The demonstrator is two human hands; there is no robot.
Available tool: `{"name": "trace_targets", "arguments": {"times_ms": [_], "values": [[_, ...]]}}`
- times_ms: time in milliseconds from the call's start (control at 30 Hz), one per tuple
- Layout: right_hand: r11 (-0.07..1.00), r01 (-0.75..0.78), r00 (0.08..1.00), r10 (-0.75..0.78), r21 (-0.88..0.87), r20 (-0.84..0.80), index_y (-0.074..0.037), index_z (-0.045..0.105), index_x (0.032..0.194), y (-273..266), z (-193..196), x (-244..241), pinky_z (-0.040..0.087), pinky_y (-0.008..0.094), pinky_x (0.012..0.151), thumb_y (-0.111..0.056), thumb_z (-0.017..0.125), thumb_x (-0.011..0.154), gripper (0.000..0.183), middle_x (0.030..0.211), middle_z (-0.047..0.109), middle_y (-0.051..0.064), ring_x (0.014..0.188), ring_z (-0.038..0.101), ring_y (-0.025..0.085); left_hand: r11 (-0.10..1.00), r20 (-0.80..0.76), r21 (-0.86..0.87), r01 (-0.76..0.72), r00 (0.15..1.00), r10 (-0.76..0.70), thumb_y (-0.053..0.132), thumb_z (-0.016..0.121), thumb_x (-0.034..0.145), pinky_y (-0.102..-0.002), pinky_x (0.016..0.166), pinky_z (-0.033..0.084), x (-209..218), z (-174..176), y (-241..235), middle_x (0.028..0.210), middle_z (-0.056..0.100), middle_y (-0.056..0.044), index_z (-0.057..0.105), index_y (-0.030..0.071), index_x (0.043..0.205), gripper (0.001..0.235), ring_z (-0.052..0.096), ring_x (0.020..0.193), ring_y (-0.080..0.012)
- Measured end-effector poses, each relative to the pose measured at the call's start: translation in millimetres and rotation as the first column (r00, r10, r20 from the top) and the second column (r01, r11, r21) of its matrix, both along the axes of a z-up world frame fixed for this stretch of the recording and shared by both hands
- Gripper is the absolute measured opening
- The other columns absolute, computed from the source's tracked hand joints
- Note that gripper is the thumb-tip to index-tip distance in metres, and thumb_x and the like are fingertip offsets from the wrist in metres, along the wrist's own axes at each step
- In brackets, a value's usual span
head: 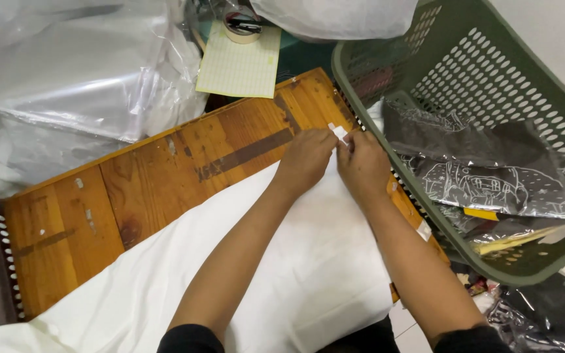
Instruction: The person folds a white garment on a wooden table, smoothing and aligning the fabric with both hands. The garment is folded multiple times and placed into a plastic bag.
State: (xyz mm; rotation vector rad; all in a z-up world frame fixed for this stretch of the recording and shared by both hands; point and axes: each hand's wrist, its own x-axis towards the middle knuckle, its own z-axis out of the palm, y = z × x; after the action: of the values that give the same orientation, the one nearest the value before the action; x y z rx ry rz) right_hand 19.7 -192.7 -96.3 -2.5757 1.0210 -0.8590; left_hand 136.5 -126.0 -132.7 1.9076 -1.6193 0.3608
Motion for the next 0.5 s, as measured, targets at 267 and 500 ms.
{"name": "trace_targets", "arguments": {"times_ms": [267,500], "values": [[0.998,-0.069,0.996,0.069,0.005,0.053,-0.005,0.052,0.096,-5.4,-3.0,-2.5,0.046,0.042,0.056,-0.017,0.060,0.080,0.022,0.068,0.056,0.012,0.066,0.059,0.033,0.912,-0.026,0.410,-0.012,0.999,0.025,0.034,0.037,0.086,-0.049,0.105,0.009,-9.5,36.2,25.5,0.138,0.034,0.002,0.033,0.024,0.132,0.047,0.029,0.128,-0.0153],[0.964,-0.137,0.989,0.147,-0.227,0.028,-0.012,0.053,0.109,5.3,16.1,-4.3,0.047,0.037,0.059,-0.019,0.052,0.083,0.026,0.082,0.054,0.009,0.073,0.059,0.029,0.913,-0.036,0.403,-0.069,0.995,0.091,0.035,0.038,0.085,-0.051,0.105,0.006,-15.2,45.6,27.8,0.138,0.033,0.001,0.036,0.023,0.132,0.049,0.025,0.130,-0.0225]]}}
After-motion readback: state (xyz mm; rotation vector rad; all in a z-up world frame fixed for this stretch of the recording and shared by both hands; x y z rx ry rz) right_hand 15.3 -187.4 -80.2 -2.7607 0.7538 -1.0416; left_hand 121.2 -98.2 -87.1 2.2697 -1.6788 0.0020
